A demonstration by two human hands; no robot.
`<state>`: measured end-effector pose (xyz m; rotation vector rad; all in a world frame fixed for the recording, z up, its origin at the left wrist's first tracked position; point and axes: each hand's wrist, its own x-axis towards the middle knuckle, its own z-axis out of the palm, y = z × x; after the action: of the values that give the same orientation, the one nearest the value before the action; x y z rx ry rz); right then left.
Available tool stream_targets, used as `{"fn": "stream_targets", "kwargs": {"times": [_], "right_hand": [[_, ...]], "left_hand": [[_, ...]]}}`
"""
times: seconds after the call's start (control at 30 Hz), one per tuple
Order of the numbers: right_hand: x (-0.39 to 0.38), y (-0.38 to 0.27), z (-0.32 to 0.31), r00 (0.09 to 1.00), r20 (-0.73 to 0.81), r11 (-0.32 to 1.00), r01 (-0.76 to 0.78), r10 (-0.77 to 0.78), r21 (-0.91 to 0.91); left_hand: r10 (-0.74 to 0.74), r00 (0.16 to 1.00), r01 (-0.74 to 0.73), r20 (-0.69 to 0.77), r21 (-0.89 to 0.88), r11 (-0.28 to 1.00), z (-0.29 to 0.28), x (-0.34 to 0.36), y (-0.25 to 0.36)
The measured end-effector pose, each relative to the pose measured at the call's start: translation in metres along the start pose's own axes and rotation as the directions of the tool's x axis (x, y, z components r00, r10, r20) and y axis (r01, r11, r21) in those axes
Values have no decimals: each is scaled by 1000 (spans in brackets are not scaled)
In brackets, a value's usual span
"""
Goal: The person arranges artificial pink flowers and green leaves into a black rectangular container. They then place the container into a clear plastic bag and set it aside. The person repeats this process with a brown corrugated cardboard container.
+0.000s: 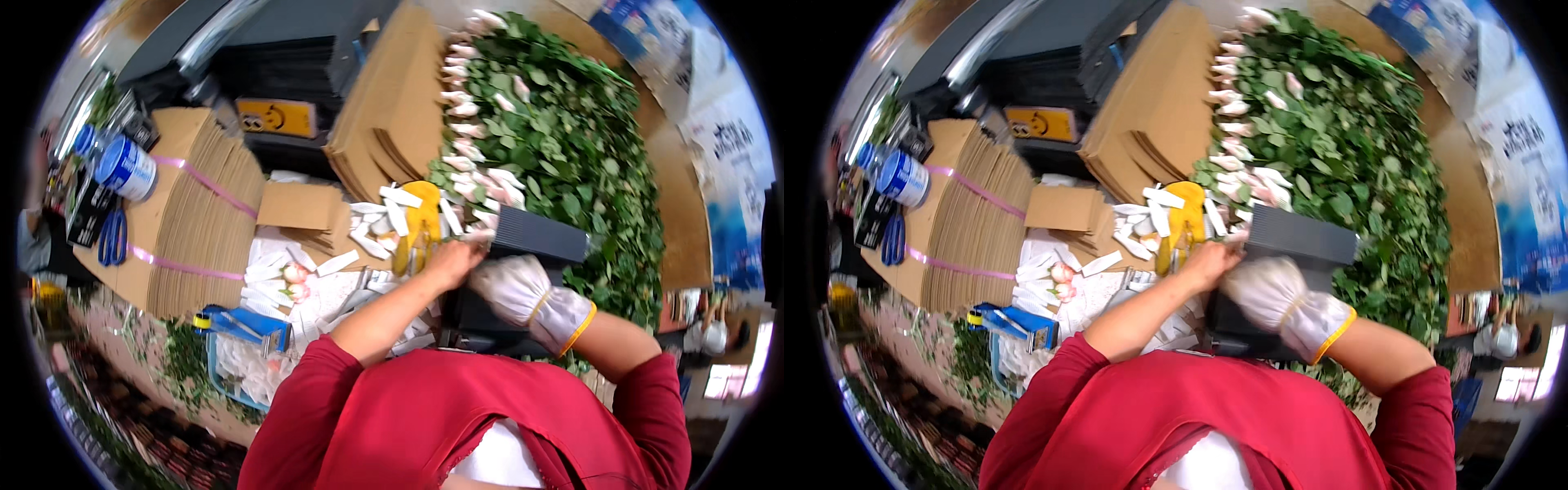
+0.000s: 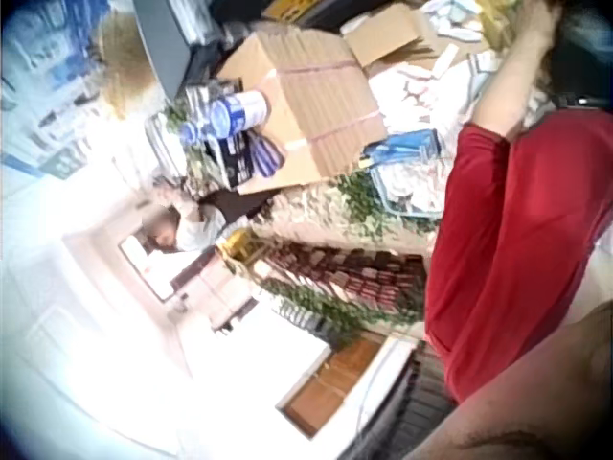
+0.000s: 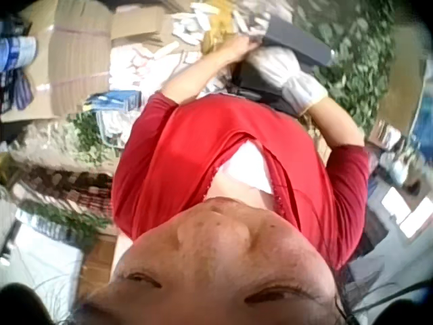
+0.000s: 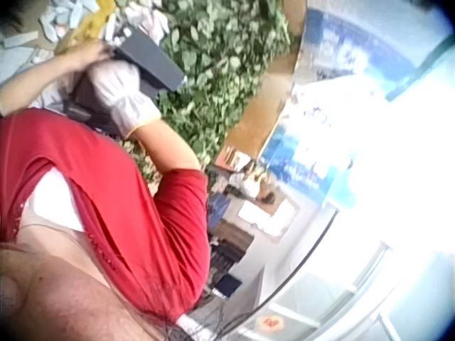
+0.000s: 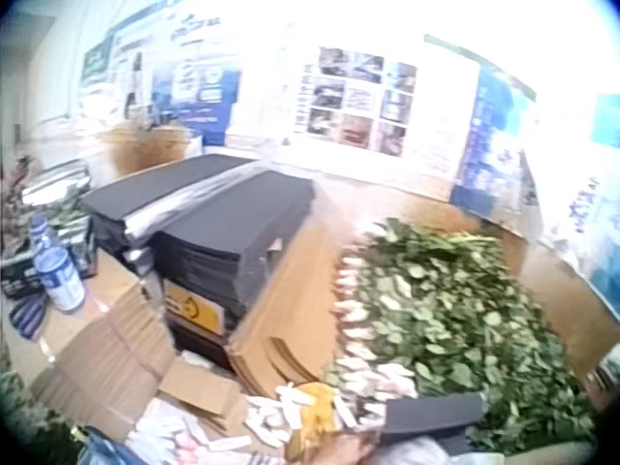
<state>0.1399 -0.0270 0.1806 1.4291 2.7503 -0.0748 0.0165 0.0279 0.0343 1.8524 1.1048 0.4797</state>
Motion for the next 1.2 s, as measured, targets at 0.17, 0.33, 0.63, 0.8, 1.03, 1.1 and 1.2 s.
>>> {"fn": "stream_targets", "kwargs": {"times": [0.17,0.33,0.63,0.8,1.03,1.1,1.2], "right_hand": [[199,-104,46,963,-160,965,235,-215,120],[211,-131,54,791,-595,711,338,141,617],[-74,43,-73,844,522,432,-519,124,737],[-105,76,17,698,629,-166,-614,341,771],[-75,53,31,579,618,126,-776,532,618],[-77,54,35,591,574,206,-777,567,595],[-84,60,28,553,584,220,-810,594,543]], "left_hand": [[56,995,-59,86,30,998,5,-10,21],[36,998,-38,47,45,998,-3,-17,21],[-30,999,28,26,105,994,-11,9,15],[65,998,-68,23,115,991,-8,14,18],[12,1000,-13,10,162,987,-19,4,14],[-16,999,-1,50,324,946,-26,-5,26],[90,988,-127,122,345,930,-40,-37,84]]}}
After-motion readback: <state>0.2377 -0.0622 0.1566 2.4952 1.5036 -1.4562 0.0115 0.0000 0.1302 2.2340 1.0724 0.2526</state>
